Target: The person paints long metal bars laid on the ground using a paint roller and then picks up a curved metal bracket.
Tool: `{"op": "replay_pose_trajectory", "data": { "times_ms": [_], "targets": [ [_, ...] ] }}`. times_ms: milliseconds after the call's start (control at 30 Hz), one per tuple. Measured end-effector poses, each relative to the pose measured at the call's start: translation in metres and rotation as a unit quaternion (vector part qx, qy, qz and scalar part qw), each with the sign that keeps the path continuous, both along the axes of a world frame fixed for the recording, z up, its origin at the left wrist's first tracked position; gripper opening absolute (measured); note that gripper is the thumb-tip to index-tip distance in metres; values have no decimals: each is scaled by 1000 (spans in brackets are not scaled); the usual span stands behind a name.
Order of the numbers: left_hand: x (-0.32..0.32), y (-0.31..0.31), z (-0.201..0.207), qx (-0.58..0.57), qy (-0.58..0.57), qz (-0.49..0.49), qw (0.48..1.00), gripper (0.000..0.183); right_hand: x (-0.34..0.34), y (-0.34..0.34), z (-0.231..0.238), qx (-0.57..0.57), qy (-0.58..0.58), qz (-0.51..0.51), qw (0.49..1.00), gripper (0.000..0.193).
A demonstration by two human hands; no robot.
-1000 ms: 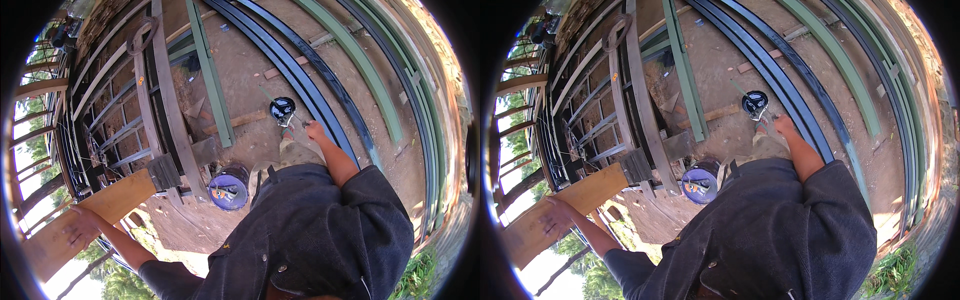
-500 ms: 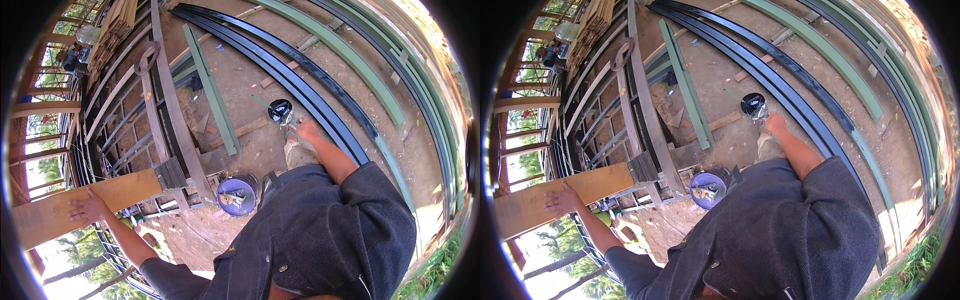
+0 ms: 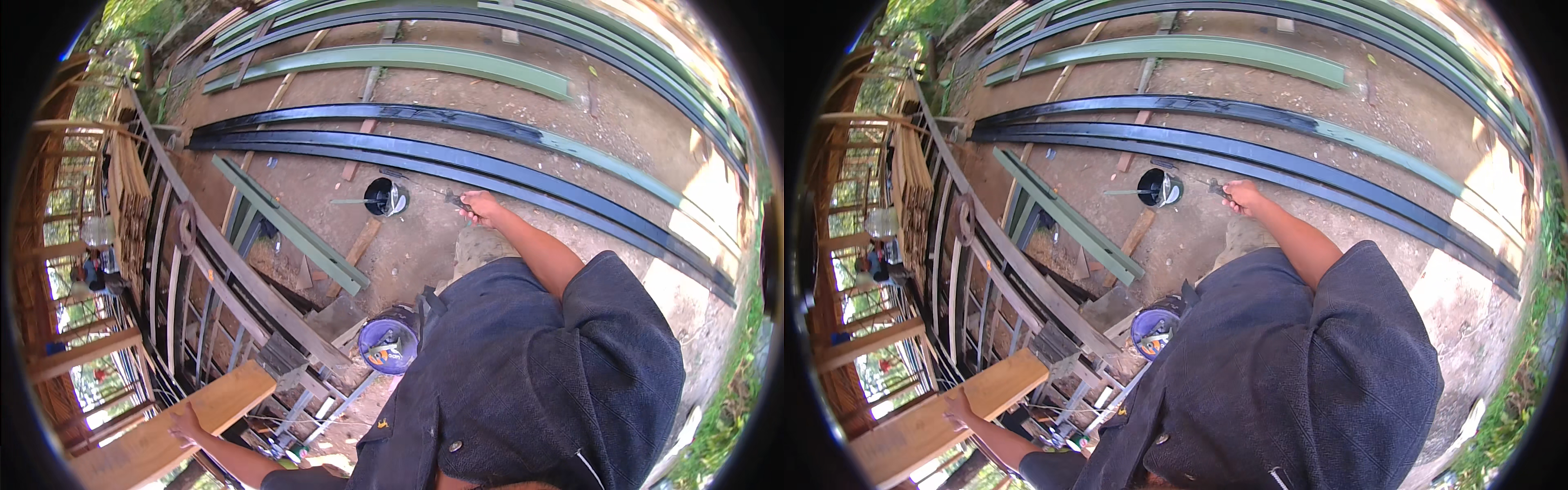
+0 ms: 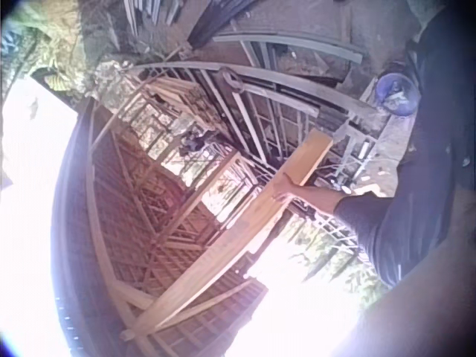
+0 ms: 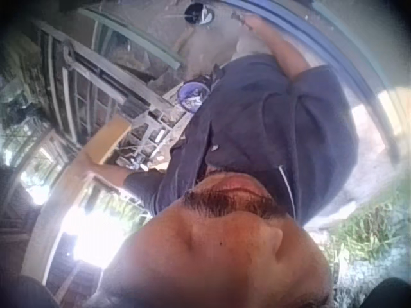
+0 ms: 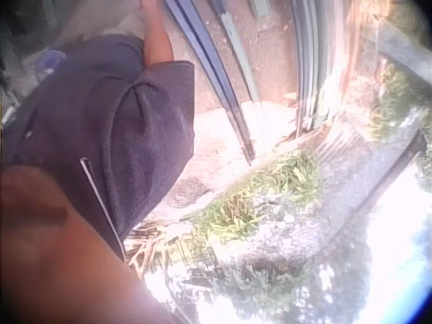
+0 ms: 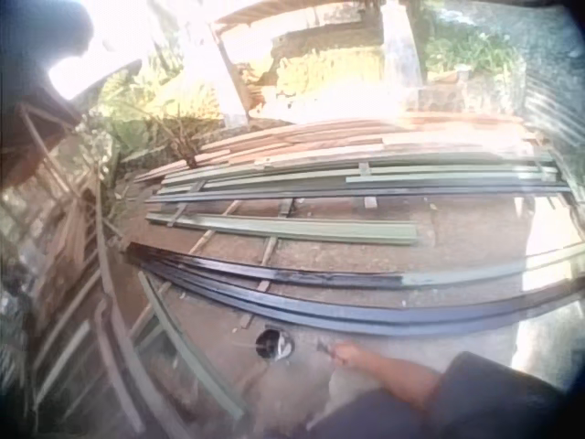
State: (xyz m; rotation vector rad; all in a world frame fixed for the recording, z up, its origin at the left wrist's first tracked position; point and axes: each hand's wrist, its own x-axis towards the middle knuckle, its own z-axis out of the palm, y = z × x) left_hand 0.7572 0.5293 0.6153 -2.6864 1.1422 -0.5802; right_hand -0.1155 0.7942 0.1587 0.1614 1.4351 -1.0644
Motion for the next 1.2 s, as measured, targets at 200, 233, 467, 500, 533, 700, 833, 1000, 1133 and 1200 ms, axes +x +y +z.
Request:
{"op": "replay_pose_trajectory", "data": {
  "times_ms": [200,233,467,500,533,700,833,1000,1133,1200],
  "targets": [
    [-56,-15,-127,-104,137,-171,970,84,-89,167,22,-12,55,-132,990,42],
    [-111,-1,-199,-23,194,-190,962,73,-109,202,26,17,100,-152,983,44],
    [-525,208,-455,285,528,-333,727,63,-237,299,-35,100,203,-237,945,52],
    [-620,266,-461,376,546,-364,654,72,-260,326,-64,132,265,-200,934,54],
    [-691,311,-461,494,532,-350,592,72,-283,352,-94,161,326,-164,917,57],
    [-852,481,-449,580,537,-412,453,64,-319,376,-139,237,444,-33,864,53],
    [-896,543,-492,588,528,-387,475,59,-335,412,-138,265,392,64,879,60],
    [-936,577,-549,559,454,-405,564,45,-353,474,-161,194,359,159,899,66],
    [-984,589,-585,596,405,-445,532,46,-396,469,-156,199,330,287,877,66],
    [-1014,588,-604,654,317,-476,495,47,-417,474,-167,183,369,311,856,66]
  ]
}}
